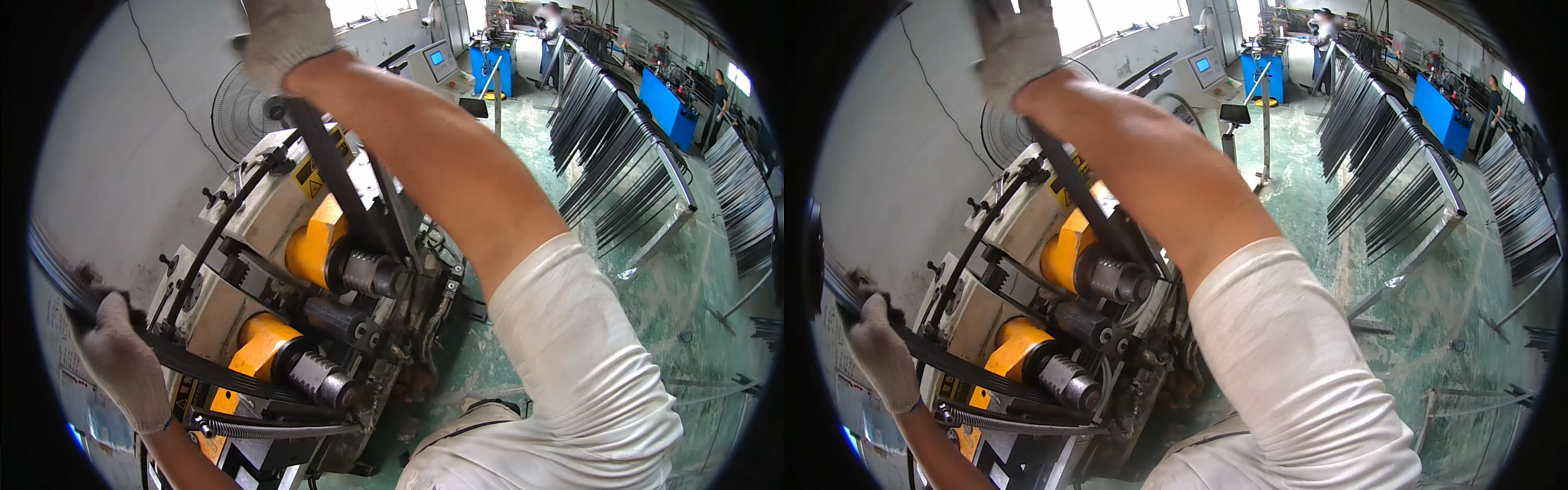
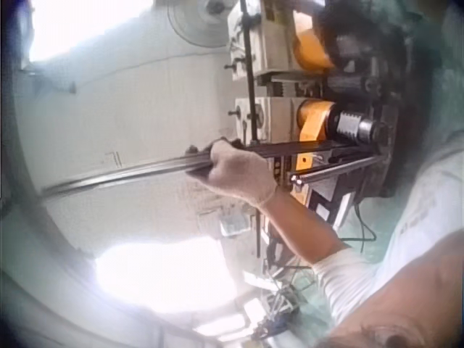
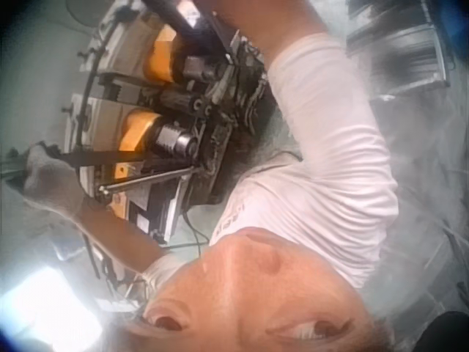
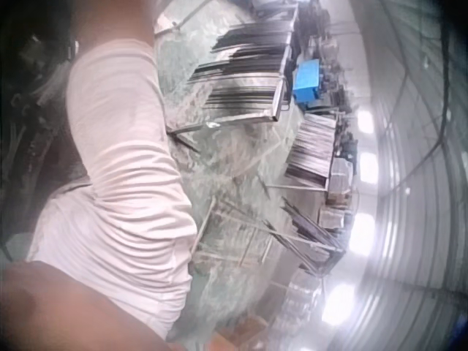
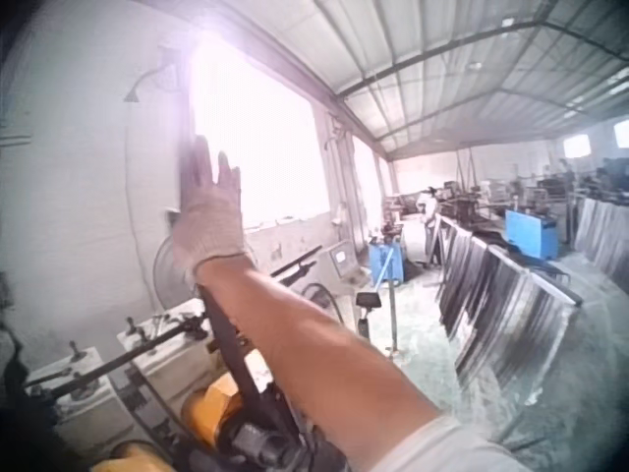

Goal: The person repeatedly feeds straight metal rods into a bending machine, pulls them through to form a curved shape, and stacks the finished pieces on a nearby rack. The process is repeated continuously throughout the clip.

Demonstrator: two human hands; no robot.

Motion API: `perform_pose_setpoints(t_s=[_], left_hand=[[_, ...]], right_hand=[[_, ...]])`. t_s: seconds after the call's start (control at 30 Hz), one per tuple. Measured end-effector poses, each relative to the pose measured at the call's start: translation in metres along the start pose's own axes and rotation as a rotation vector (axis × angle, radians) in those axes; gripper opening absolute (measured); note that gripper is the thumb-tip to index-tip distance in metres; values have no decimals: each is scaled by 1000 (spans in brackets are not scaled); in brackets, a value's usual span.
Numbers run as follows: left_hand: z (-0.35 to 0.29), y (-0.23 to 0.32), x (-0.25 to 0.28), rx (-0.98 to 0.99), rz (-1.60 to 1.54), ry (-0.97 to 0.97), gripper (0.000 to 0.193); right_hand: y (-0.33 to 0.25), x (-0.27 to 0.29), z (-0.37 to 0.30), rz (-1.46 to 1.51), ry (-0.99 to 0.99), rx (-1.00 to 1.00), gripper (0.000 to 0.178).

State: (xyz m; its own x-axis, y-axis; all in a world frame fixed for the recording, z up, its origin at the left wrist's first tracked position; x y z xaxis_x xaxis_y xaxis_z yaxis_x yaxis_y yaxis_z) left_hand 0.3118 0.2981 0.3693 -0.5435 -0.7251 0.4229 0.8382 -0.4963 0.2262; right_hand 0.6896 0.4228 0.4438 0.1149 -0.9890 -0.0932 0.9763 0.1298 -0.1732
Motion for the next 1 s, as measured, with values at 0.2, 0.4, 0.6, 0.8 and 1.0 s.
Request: perform_pose_setpoints(t_s=[0.2,0.4,0.6,0.8,1.0], left_hand=[[-13,25,-12,86,-321,43,30],[-12,10,-14,31,-429,82,40],[-13,14,-17,26,-397,52,37],[-15,14,-12,16,-357,45,36],[-13,22,-11,24,-238,10,36]], right_hand=[[-33,-5,17,172,-667,-467,55],[-42,-4,17,257,-698,-556,44],[-39,14,20,462,-661,-717,43],[-42,16,18,495,-625,-707,45],[-31,-11,19,495,-511,-637,47]])
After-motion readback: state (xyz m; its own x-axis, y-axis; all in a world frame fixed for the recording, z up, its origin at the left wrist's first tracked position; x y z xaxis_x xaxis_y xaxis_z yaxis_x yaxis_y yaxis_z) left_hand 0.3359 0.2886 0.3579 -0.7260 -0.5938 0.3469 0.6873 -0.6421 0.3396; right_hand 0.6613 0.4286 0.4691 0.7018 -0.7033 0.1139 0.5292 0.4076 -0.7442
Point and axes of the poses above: each hand's wrist, its own z-axis towards the middle knuckle, its own x-axis out of the back of the hand, y = z × x, the point moved 3 cm from there along z, towards the middle knuckle, and after that the axes turned 13 degrees about -x, right-handed, at the moved point
